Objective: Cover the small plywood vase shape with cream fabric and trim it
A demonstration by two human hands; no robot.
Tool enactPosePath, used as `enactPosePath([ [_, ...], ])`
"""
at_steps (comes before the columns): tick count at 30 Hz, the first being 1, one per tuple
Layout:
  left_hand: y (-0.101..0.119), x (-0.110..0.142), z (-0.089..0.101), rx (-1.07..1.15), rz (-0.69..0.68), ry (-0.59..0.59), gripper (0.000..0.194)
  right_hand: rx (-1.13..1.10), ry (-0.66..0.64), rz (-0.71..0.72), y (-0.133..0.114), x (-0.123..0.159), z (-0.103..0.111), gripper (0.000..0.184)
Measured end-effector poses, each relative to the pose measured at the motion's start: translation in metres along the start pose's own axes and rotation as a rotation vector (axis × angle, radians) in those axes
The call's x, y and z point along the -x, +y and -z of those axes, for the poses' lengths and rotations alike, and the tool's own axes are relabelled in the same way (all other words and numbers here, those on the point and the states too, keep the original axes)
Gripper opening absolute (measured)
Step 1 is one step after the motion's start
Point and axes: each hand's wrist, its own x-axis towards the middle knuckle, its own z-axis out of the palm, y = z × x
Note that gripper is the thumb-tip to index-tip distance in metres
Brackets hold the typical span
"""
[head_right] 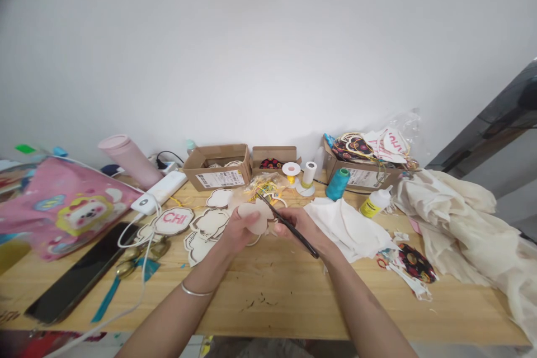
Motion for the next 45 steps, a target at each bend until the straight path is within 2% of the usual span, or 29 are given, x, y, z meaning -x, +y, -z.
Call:
enactPosePath([
  [12,-0.003,-0.001,0.002,-0.013,-0.001,0.007,0.023,0.096,0.078,-0.088,0.014,-0.002,0.006,0.038],
  [21,-0.001,-0.001,0.003,-0.045,0.007,0.006,0.022,0.082,-0.068,0.043,0.001,0.001,0.013,0.059],
  [33,0.002,0.000,0.003,-0.086,0.051,0.035,0.026,0.185,-0.157,-0.001,-0.003,0.001,0.023,0.044],
  [40,0.004,0.000,0.004,-0.108,0.078,0.047,0.029,0.138,-0.264,-0.052,-0.008,0.000,0.027,0.052],
  [45,0.004,0.000,0.005,-0.132,0.081,0.029,0.027,0.154,-0.243,-0.047,-0.006,0.000,0.027,0.050],
])
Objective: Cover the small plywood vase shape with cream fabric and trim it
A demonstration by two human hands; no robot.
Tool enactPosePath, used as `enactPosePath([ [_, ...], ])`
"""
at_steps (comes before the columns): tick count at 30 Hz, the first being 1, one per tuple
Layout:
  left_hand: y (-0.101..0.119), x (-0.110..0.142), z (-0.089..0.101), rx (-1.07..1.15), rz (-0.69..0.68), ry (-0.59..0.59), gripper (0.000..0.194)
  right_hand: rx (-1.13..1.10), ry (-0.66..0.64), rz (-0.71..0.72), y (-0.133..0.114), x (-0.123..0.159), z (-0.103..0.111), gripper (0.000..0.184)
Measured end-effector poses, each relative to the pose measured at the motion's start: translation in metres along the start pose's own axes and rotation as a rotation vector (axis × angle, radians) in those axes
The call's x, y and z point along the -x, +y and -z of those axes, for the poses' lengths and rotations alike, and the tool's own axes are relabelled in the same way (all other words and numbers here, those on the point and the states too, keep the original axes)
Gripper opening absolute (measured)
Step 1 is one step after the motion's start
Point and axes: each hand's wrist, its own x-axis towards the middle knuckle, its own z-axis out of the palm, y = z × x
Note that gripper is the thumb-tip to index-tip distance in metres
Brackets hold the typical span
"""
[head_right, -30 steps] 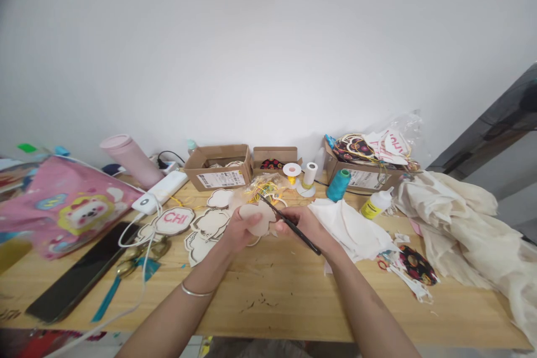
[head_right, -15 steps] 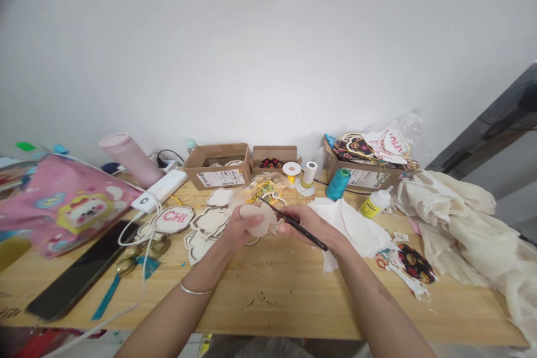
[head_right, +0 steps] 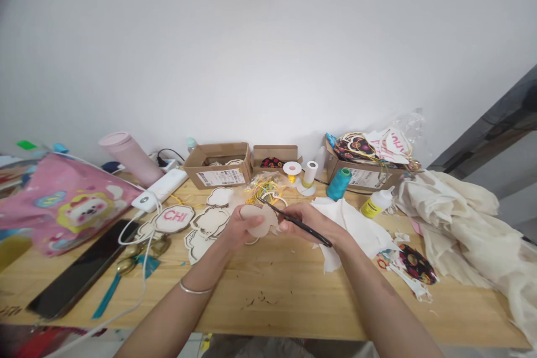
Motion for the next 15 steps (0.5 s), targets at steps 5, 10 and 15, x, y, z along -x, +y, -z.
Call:
enactPosePath([
  [5,-0.001,0.000,0.000,-0.018,-0.009,-0.051,0.026,0.024,0.091,-0.026,0.000,-0.002,-0.004,0.044],
  [10,-0.002,-0.001,0.000,-0.009,-0.015,-0.043,0.026,-0.056,0.188,0.034,0.007,-0.004,-0.007,0.048],
  [15,-0.004,-0.002,0.002,-0.004,-0.017,0.004,0.029,-0.134,0.391,0.005,0.017,-0.002,-0.010,0.049],
])
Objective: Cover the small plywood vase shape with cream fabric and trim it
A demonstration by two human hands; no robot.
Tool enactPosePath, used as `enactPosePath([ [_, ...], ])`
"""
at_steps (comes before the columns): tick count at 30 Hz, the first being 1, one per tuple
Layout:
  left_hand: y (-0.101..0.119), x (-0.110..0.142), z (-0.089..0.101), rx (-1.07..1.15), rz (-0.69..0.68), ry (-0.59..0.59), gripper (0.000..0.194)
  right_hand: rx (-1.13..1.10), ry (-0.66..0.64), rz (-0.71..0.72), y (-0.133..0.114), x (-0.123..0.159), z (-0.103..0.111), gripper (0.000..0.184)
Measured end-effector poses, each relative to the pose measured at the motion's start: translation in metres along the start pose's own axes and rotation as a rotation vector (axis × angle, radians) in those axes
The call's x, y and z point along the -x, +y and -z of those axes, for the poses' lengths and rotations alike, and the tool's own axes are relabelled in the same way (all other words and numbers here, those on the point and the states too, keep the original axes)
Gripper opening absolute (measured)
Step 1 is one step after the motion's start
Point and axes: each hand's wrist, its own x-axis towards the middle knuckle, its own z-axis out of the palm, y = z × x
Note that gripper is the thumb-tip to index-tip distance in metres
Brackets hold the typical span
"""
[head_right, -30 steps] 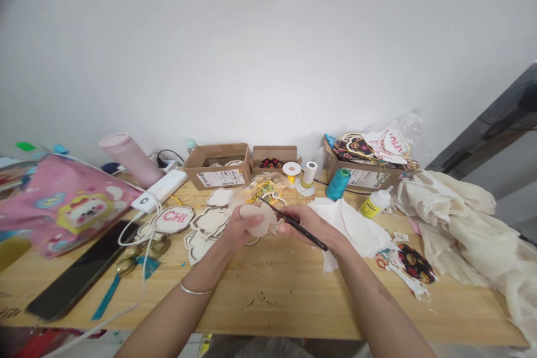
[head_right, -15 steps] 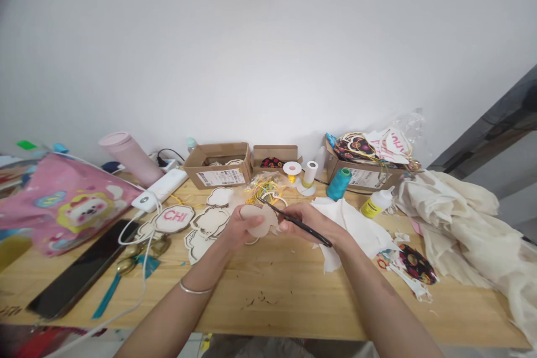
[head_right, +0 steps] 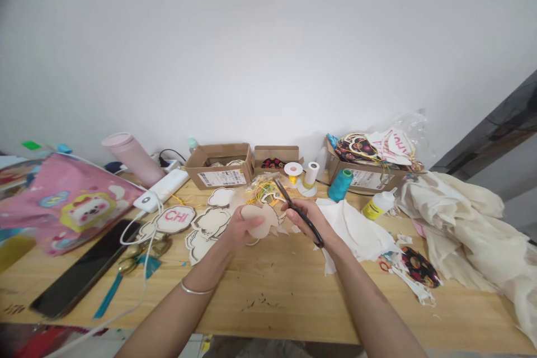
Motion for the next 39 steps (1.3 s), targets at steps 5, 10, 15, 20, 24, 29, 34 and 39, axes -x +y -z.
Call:
enactPosePath([
  [5,-0.004,-0.002,0.002,-0.028,0.016,0.023,0.032,-0.165,0.176,-0.006,0.003,0.001,-0.013,0.037],
  [10,-0.008,-0.005,-0.003,-0.071,0.010,0.056,0.028,-0.262,0.375,-0.052,0.018,-0.002,-0.026,0.038],
  [15,-0.004,-0.005,-0.009,-0.041,-0.027,0.084,0.039,-0.270,0.488,-0.031,0.030,-0.001,-0.023,0.037],
  [20,-0.005,-0.006,-0.007,-0.039,-0.031,0.068,0.032,-0.281,0.546,-0.018,0.027,0.004,-0.022,0.036],
  [24,-0.008,-0.006,-0.008,-0.032,-0.010,0.035,0.038,-0.294,0.547,-0.028,0.026,0.005,-0.022,0.035],
  [29,-0.002,-0.005,-0.010,0.073,0.139,-0.068,0.060,-0.313,0.538,-0.026,0.029,0.005,-0.022,0.032],
  [34,-0.003,-0.004,-0.005,0.100,0.457,-0.232,0.048,-0.314,0.504,-0.012,0.030,0.007,-0.026,0.035],
  [39,-0.013,-0.006,-0.003,-0.012,0.315,-0.144,0.036,-0.271,0.510,-0.005,0.033,0.005,-0.027,0.037],
])
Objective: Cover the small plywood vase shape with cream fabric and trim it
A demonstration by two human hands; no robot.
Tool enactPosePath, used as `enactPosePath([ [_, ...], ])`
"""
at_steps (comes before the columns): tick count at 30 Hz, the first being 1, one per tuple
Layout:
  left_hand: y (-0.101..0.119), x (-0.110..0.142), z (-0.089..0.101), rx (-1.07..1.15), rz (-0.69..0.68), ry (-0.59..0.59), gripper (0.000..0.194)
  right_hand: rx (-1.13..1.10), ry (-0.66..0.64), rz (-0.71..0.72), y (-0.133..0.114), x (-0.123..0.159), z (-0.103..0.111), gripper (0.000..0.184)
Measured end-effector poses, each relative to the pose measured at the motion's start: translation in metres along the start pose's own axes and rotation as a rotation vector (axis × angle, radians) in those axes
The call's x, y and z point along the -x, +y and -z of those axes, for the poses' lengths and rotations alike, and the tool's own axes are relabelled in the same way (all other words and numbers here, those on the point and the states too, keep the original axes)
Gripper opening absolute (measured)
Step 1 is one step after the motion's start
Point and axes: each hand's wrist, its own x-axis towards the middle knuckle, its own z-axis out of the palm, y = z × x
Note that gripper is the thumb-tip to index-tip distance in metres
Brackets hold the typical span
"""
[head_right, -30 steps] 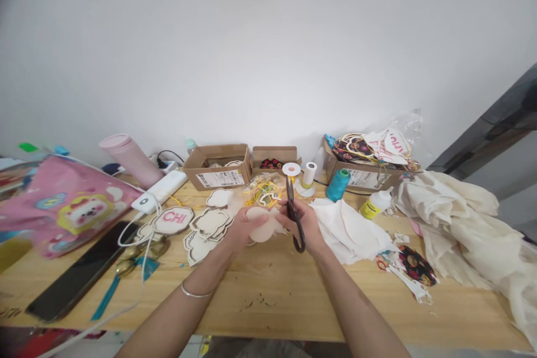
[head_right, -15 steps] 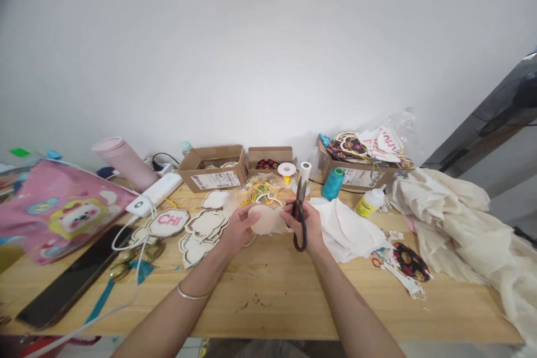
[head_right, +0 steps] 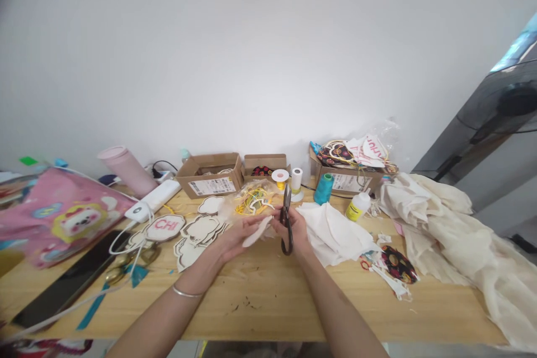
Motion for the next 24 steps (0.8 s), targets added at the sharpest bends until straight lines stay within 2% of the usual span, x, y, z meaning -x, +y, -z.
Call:
enactPosePath([
  [3,-0.004,-0.006,-0.001,-0.023,-0.201,0.129,0.037,0.036,0.083,0.031,0.005,-0.005,0.002,0.038],
  [5,-0.006,-0.010,0.000,-0.025,-0.268,0.197,0.031,0.057,0.131,0.048,0.007,-0.008,0.004,0.038],
  [8,-0.009,-0.013,0.002,-0.031,-0.337,0.281,0.026,0.077,0.128,0.058,0.010,-0.009,0.004,0.036],
  [14,-0.012,-0.012,-0.001,-0.097,-0.382,0.324,0.032,0.102,0.019,0.081,0.016,-0.006,-0.004,0.036],
  [19,-0.012,-0.007,-0.008,-0.118,-0.375,0.330,0.029,0.102,-0.049,0.074,0.020,-0.003,-0.006,0.032],
  [24,-0.009,-0.007,-0.011,-0.085,-0.382,0.331,0.034,0.104,-0.068,0.066,0.024,-0.004,-0.008,0.031],
])
